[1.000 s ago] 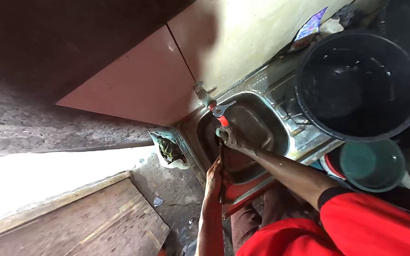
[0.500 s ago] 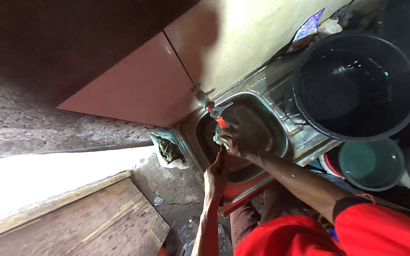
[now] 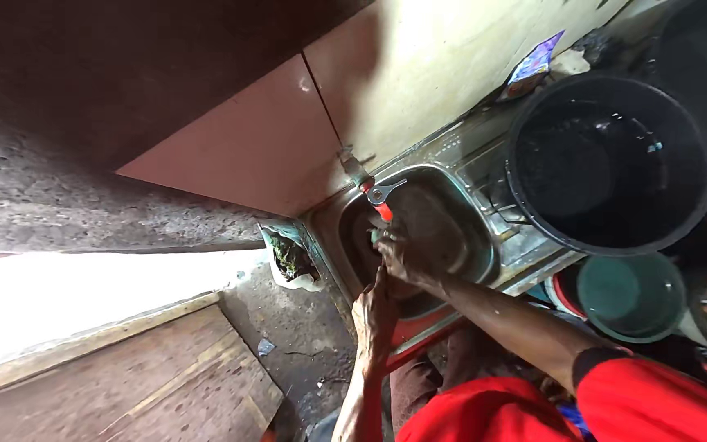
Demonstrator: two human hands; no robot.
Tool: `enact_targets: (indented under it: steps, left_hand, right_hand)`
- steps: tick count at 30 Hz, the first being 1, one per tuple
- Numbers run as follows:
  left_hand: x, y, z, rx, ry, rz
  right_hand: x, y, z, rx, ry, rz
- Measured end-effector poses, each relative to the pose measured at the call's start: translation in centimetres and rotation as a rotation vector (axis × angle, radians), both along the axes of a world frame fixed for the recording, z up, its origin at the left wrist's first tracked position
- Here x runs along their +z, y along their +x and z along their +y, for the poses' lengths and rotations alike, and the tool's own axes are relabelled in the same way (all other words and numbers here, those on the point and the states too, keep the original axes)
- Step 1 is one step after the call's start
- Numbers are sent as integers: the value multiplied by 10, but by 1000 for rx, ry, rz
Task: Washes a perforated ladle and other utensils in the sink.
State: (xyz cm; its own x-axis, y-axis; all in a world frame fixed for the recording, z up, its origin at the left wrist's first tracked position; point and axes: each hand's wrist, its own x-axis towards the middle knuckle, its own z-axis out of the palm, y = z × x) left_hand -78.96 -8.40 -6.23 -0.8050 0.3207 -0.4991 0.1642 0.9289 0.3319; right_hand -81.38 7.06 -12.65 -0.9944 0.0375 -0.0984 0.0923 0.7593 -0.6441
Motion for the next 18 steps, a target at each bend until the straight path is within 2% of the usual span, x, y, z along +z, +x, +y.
enact_targets:
  steps: [3, 7, 9, 12, 15, 18]
  left_hand:
    - [0, 2, -8, 25, 8, -29]
    - [13, 5, -10, 33, 23, -39]
    - [14, 4, -13, 32, 25, -31]
    - [6, -2, -17, 40, 29, -22]
    - [4, 3, -21, 18, 27, 9]
    - [6, 11, -23, -10, 19, 8]
  right_hand:
    - [0, 3, 3, 0, -52, 60]
    - [-37, -33, 44, -266, 65, 37]
    - [-43, -33, 44, -327, 25, 17]
    - [-18, -17, 14, -237, -83, 53]
    - [-13, -17, -3, -146, -97, 155]
    - [-21, -39, 5, -265, -33, 132]
